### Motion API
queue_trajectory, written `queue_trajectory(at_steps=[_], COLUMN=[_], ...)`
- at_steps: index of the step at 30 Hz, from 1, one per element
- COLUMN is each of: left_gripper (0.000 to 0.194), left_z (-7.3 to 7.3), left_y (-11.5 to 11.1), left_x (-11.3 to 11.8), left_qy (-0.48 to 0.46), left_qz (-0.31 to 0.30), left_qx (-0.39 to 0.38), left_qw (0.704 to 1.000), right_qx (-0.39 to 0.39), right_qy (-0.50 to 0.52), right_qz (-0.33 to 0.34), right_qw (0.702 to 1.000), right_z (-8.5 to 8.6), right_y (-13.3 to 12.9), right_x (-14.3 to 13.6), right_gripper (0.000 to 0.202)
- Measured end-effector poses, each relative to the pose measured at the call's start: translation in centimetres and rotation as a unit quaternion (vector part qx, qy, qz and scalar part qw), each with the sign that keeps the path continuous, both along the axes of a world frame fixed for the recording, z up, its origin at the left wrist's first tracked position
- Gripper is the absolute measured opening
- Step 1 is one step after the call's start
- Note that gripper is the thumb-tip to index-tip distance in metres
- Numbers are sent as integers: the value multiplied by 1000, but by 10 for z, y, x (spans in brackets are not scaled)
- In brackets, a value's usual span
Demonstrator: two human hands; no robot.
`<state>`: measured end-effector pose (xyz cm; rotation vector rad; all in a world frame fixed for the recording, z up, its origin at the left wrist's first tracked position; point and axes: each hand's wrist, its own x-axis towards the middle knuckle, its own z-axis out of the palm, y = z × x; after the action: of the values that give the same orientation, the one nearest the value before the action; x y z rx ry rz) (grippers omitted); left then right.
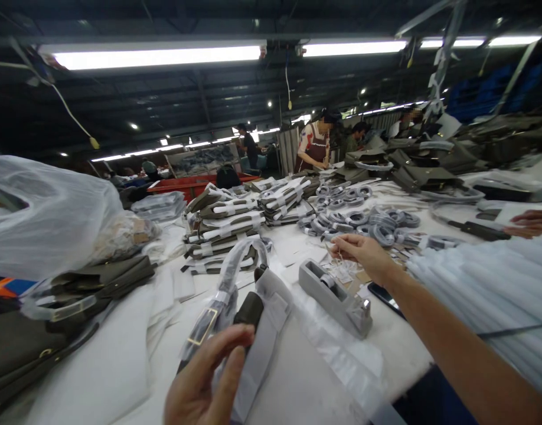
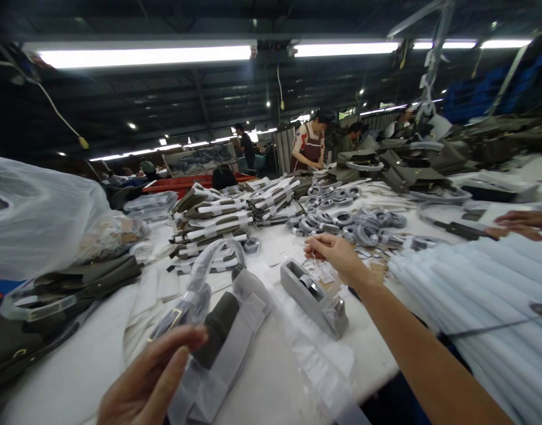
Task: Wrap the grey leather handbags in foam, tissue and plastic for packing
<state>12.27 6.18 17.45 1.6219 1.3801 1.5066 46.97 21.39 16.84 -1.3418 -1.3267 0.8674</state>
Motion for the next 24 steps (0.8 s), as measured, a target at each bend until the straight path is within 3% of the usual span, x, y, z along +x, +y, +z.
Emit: queue_trajectory(at_steps=[4, 7, 10, 12, 17, 19, 22, 24], left_gripper=[42, 56, 38, 26, 29, 27, 23, 22], left_z=[6, 10, 12, 11, 5, 6, 10, 13], left_y=[37, 54, 53, 49, 43, 42, 39, 34], left_x=[50, 73, 80, 78, 64, 60, 54, 50], left_qy=[-19, 25, 90, 92, -6, -41, -98, -132], left_qz=[-169, -229, -296, -316, -270, -262, -277, -286], left_qx=[-75, -80, -71, -80, -115, -121, -126, -130], left_qw=[983, 970, 948, 941, 956, 957, 947, 940], right_qx=[-1, -31, -43, -42, 31, 36, 18, 20], right_qy=[-11, -54, -50, 12, 179, 201, 204, 181], right_qz=[134, 236, 268, 256, 149, 175, 270, 280], right_qw=[991, 970, 961, 966, 972, 963, 941, 943], right_z=[31, 40, 40, 34, 1, -14, -32, -37], right_y=[-53, -81, -93, -96, -99, -103, -111, -116], right_x=[-40, -63, -73, -76, -91, -103, -124, -137], right_gripper=[42, 39, 38, 40, 53, 60, 75, 78])
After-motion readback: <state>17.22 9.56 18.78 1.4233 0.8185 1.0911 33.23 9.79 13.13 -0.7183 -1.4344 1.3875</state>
